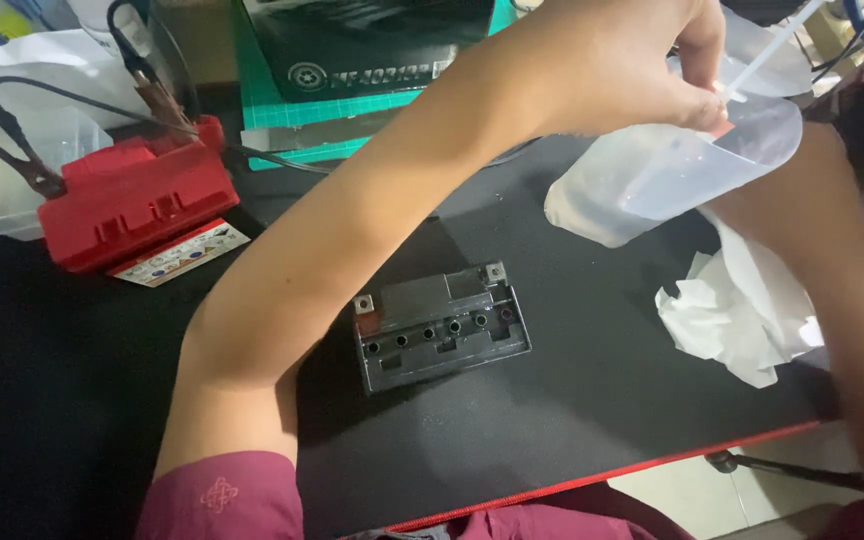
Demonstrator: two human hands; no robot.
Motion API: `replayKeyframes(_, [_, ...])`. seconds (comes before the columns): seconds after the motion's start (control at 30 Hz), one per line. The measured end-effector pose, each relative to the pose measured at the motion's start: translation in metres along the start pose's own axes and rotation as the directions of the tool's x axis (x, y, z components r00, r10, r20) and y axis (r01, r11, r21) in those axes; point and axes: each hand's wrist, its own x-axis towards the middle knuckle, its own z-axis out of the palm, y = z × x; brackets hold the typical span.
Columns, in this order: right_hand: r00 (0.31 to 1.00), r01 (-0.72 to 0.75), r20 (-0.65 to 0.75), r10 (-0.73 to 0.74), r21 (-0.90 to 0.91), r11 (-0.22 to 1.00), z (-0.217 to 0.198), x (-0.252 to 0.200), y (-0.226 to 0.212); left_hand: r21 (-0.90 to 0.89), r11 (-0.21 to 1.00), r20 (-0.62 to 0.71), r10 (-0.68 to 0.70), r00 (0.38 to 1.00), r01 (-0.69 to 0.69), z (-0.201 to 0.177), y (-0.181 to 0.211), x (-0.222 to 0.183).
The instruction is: Filling the cells of a lead-acid battery with liquid using a syringe at a workbench
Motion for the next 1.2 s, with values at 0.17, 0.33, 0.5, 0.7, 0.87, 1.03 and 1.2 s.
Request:
replayKeyframes(0.17, [0.982, 0.137, -0.176, -0.067, 0.427, 0.894, 0.009, -0.038, 0.051, -0.008, 0.996, -0.041, 0.091, 0.995, -0.091, 0.005, -0.007, 0.005])
replayKeyframes(0.33, [0.982, -0.011, -0.158, 0.104, 0.503, 0.864, 0.050, -0.077, 0.137, 0.010, 0.999, 0.002, -0.040, 0.999, 0.040, -0.001, 0.003, -0.005])
replayKeyframes(0.5, [0.975, -0.011, -0.179, 0.129, 0.546, 0.838, 0.056, -0.128, 0.108, 0.006, 1.000, -0.004, -0.015, 1.000, 0.015, 0.005, -0.004, 0.003])
replayKeyframes(0.7, [0.916, 0.192, -0.379, -0.131, 0.130, 0.973, 0.068, -0.149, 0.102, 0.019, 0.999, -0.038, 0.051, 0.998, -0.050, 0.007, -0.006, 0.003])
replayKeyframes(0.87, [0.867, 0.289, -0.462, -0.188, 0.158, 0.944, 0.056, -0.143, 0.111, 0.031, 0.999, -0.036, 0.033, 0.999, -0.032, 0.006, -0.004, 0.000])
replayKeyframes(1.03, [0.937, 0.218, -0.340, -0.080, 0.390, 0.895, 0.012, -0.130, 0.091, 0.105, 0.984, -0.099, 0.154, 0.983, -0.144, 0.009, -0.009, 0.007])
replayKeyframes(1.2, [0.861, 0.490, -0.307, -0.405, 0.291, 0.822, -0.055, -0.076, 0.036, -0.006, 0.993, -0.067, 0.117, 0.991, -0.117, 0.003, 0.003, -0.002])
